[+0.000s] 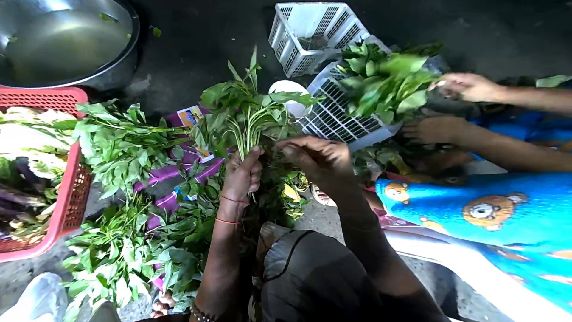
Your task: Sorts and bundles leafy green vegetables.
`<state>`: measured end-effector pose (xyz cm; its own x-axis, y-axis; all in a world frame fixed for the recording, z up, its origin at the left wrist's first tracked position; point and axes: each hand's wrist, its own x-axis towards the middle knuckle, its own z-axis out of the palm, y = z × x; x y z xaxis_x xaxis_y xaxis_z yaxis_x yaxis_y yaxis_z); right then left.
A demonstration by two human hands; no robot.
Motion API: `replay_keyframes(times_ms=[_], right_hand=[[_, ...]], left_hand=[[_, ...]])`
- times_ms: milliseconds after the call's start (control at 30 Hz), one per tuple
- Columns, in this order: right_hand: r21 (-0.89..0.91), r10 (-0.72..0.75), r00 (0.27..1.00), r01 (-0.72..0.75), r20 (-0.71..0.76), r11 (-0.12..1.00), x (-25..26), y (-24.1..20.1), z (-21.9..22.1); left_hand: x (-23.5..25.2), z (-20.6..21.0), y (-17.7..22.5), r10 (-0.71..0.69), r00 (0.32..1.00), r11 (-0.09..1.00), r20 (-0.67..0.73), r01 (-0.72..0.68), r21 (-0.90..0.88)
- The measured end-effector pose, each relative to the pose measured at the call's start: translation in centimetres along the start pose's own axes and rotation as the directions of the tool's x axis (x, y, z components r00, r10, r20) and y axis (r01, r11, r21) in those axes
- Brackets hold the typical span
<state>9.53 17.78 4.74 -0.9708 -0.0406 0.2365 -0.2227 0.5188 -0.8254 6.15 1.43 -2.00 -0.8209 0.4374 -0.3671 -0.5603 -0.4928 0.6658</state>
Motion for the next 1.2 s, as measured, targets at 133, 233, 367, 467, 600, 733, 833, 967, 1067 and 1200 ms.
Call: replay_keyframes(times_ms=[133, 233, 367, 467, 600, 733, 833, 967, 1067, 1200], right_hand=[[-0.51, -0.244, 0.967, 0.176, -0.068, 0.842, 1.8, 0.5, 1.2], [-0.66, -0.252, 0.967, 0.16, -0.047, 0.734, 3.1, 2.1, 2.1], [-0.7, -0.394, 0.916, 0.235, -0.073, 0.675, 3.3, 3.4, 3.3], [-0.706, -0.377, 0.924, 0.224, -0.065, 0.671, 3.1, 3.7, 3.7], [-0.699, -0.443, 0.889, 0.242, -0.118, 0.673, 3.7, 4.7, 3.6], [-0.698, -0.445, 0.895, 0.316, -0.005, 0.642, 2.9, 3.7, 2.8], [-0.654, -0.513, 0.858, 0.399, 0.021, 0.642, 2.0, 3.4, 3.7], [-0.49, -0.423, 0.906, 0.362, -0.015, 0.793, 0.2, 3.5, 5.4], [-0.389, -0.28, 0.96, 0.251, -0.019, 0.886, -0.3, 3.1, 6.0], [-0.205, -0.12, 0.992, 0.123, 0.024, 0.971, -0.6, 2.2, 6.0]], left_hand=[[0.2, 0.8, -0.4, -0.016, 1.0, 1.0, -0.002, 0.016, 0.023], [0.1, 1.5, -0.4, -0.015, 1.0, 0.999, -0.017, 0.015, 0.041], [0.1, 1.2, -0.6, -0.009, 0.998, 1.0, -0.062, 0.01, 0.018], [0.2, 0.9, -0.5, -0.01, 0.998, 1.0, -0.06, 0.011, 0.011], [0.3, 0.7, -0.5, -0.009, 0.999, 1.0, -0.046, 0.01, 0.021], [0.7, 0.3, -0.6, -0.005, 0.999, 0.998, -0.035, 0.003, -0.055], [0.8, -0.4, -0.5, -0.012, 1.0, 0.995, -0.018, 0.01, -0.103], [1.0, -0.8, -0.5, 0.027, 0.999, 0.997, -0.034, -0.029, -0.069], [1.0, -0.4, -0.7, 0.034, 0.997, 0.997, -0.071, -0.039, -0.061], [1.1, -0.4, -1.5, 0.054, 0.993, 0.997, -0.103, -0.06, -0.056]])
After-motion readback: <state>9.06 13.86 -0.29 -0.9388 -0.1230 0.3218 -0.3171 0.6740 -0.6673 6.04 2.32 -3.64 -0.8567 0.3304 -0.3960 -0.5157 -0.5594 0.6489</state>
